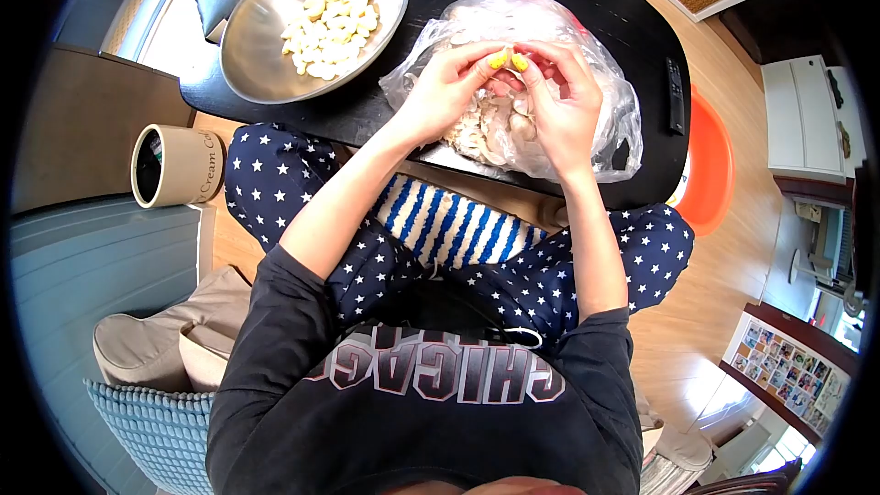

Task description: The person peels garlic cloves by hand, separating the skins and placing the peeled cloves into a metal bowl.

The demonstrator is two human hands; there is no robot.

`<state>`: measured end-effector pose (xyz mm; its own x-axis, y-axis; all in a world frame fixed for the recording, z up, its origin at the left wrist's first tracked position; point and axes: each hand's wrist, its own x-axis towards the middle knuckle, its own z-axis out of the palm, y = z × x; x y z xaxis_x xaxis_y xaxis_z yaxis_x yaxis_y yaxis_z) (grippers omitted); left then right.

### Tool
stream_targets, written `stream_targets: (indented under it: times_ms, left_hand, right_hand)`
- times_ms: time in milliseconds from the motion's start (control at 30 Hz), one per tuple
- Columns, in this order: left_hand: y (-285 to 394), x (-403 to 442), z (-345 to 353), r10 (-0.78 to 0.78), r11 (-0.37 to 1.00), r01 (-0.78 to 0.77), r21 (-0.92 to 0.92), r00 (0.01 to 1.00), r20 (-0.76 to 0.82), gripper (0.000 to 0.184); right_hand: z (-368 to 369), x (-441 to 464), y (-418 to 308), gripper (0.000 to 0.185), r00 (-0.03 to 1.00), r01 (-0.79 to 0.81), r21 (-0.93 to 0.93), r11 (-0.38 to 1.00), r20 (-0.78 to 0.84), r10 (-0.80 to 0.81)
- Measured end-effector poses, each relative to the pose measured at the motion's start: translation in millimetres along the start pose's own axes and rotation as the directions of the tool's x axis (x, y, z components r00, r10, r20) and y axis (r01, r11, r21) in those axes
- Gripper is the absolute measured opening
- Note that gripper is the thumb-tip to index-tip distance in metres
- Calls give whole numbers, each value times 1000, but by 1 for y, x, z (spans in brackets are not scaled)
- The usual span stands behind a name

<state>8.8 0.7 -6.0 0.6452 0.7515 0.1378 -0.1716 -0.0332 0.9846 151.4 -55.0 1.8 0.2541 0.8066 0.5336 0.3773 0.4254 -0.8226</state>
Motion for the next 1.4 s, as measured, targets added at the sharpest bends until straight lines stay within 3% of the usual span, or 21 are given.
stream_targets:
  times_ms: [67,200,500,700,833,900,967,1133,1400]
  left_hand:
    - [-2,1,-3,38,999,-39,32,999,31,31]
    - [-3,0,0,111,993,-112,28,993,42,29]
    - [8,-4,-3,113,955,-118,274,993,35,28]
    - [6,-5,-5,75,964,-78,255,997,21,28]
    - [13,-5,-1,123,948,-113,298,992,-14,27]
    - [11,-3,1,34,995,-30,94,999,-37,26]
    - [3,-1,-2,17,1000,-17,9,1000,-23,26]
    - [4,-1,-8,-75,970,68,-233,997,-20,30]
    - [1,-3,-3,-93,944,72,-323,994,-50,29]
  right_hand:
    - [-3,3,-6,17,997,64,-113,992,44,-59]
    - [-6,6,-5,15,993,80,-122,989,92,-69]
    - [-8,6,-9,13,990,61,-27,998,126,-57]
    - [-9,7,-7,12,987,10,28,1000,161,-14]
    - [-5,5,-11,12,983,117,-164,979,162,-91]
    - [-3,5,-10,13,976,190,-241,952,151,-157]
    - [-4,6,-7,13,959,263,-290,920,184,-216]
    - [-6,6,-12,15,954,233,-249,940,244,-172]
    - [-8,6,-13,13,961,154,-191,969,255,-103]
